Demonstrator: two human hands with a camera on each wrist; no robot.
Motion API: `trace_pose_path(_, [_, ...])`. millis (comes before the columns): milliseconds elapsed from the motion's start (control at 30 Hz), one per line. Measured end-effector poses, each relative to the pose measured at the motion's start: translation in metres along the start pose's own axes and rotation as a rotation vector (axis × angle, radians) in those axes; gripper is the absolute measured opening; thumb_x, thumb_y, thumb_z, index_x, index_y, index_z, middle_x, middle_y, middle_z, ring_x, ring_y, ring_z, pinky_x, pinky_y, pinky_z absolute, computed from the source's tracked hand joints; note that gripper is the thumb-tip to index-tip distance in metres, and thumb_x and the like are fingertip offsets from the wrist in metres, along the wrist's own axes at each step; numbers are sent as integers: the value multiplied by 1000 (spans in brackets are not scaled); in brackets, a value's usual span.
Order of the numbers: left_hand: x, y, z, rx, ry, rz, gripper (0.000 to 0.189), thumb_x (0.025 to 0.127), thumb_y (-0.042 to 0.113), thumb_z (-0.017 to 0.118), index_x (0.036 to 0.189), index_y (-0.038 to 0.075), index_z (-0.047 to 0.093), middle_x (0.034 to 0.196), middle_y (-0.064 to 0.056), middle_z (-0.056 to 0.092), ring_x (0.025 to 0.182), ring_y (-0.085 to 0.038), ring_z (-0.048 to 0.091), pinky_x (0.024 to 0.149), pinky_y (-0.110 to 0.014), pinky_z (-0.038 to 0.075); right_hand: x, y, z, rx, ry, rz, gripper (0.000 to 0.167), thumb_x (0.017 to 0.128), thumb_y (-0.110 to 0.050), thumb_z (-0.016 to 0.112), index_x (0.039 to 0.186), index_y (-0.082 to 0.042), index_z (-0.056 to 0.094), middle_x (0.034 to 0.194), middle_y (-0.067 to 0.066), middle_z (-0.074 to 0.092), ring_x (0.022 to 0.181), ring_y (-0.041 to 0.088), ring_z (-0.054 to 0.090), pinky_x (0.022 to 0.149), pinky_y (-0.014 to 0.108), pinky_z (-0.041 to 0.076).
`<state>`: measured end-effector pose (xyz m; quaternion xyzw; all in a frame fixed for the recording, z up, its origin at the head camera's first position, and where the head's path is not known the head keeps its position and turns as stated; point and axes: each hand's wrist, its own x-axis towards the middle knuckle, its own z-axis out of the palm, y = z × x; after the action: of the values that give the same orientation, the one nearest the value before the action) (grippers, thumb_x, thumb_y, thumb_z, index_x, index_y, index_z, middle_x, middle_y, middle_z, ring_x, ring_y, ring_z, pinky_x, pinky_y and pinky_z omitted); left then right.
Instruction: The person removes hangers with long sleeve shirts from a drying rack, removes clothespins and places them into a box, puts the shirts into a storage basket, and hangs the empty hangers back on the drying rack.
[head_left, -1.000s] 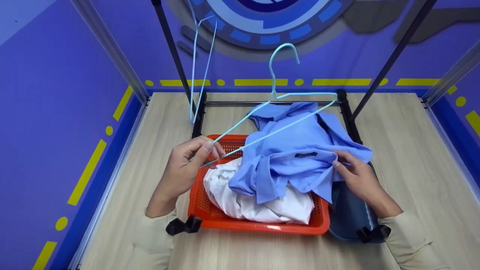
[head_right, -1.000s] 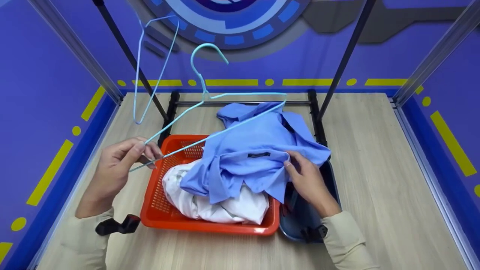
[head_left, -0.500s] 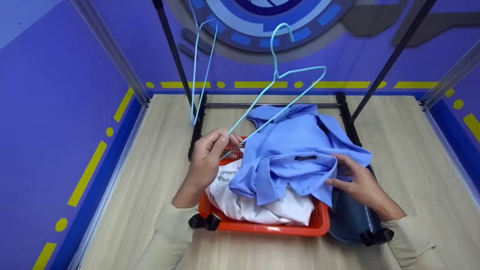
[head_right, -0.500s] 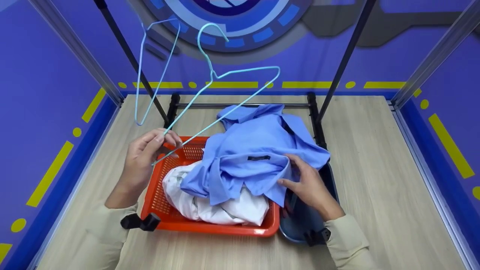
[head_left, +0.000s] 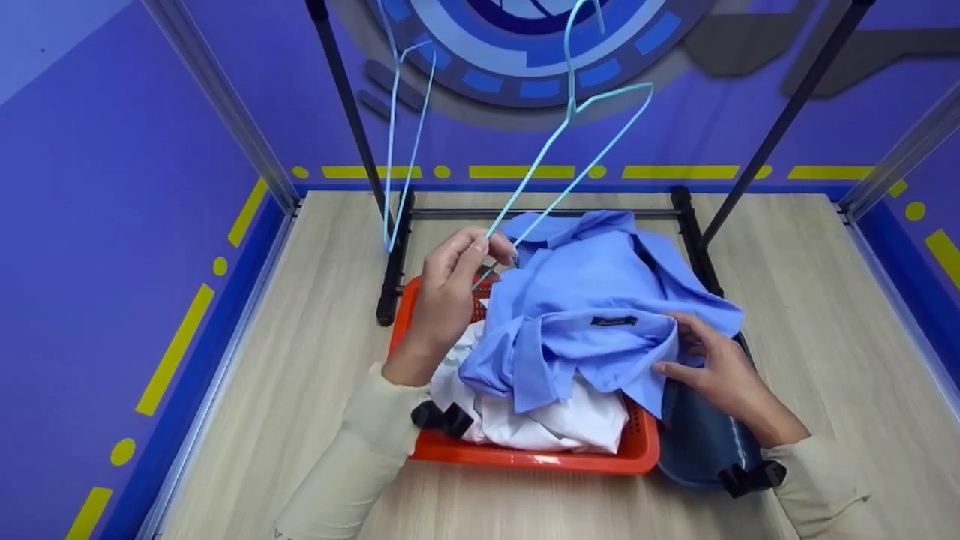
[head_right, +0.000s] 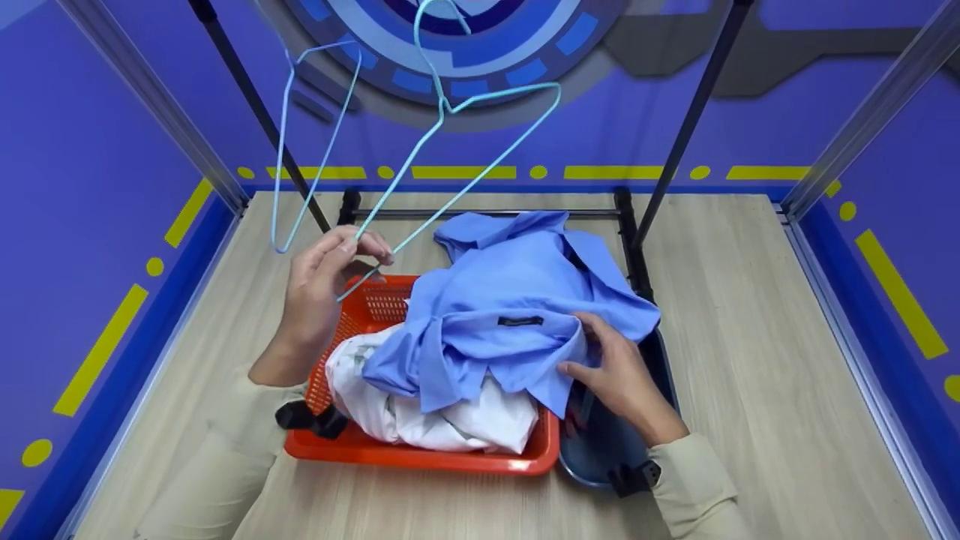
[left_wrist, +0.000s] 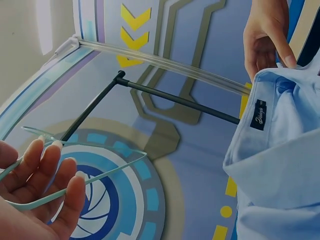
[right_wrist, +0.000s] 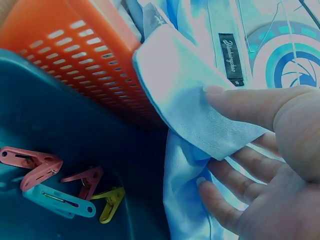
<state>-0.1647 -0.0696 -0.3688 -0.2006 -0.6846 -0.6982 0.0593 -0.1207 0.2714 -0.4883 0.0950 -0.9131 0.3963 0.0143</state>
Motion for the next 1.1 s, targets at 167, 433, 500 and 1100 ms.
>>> trace_pose_path(167, [13,2,9,-14,3,44,30,101,13,33,103,-2,59,96,-18,60,89,-22,58,74,-33,50,0,0,1,-1,35,-4,54,77,-12,81,126,-6,58,114,11,64,95,-8,50,79,12,46])
trace_pose_path(433, [33,0,21,-63,39,53,30,102,13,34,104,-3,59,97,-14,60,92,-23,58,72,-32,49,-2,-1,4,37,99,-23,45,74,-9,82,115,-5,64,103,8,65,89,-8,53,76,6,44])
trace_pose_path(500, [37,0,23,-73,49,47,30,103,14,34,104,-2,59,99,-16,60,92,-22,58,72,-30,48,-3,-2,4,39,109,-22,44,74,-8,82,114,-6,65,103,8,65,88,-8,53,75,6,45])
trace_pose_path(1100, [67,-2,40,-74,60,51,29,104,13,35,107,-2,59,102,-17,61,93,-24,58,74,-30,50,-8,-1,9,66,133,-38,29,74,-5,81,99,-6,68,96,3,63,86,-7,52,73,5,45])
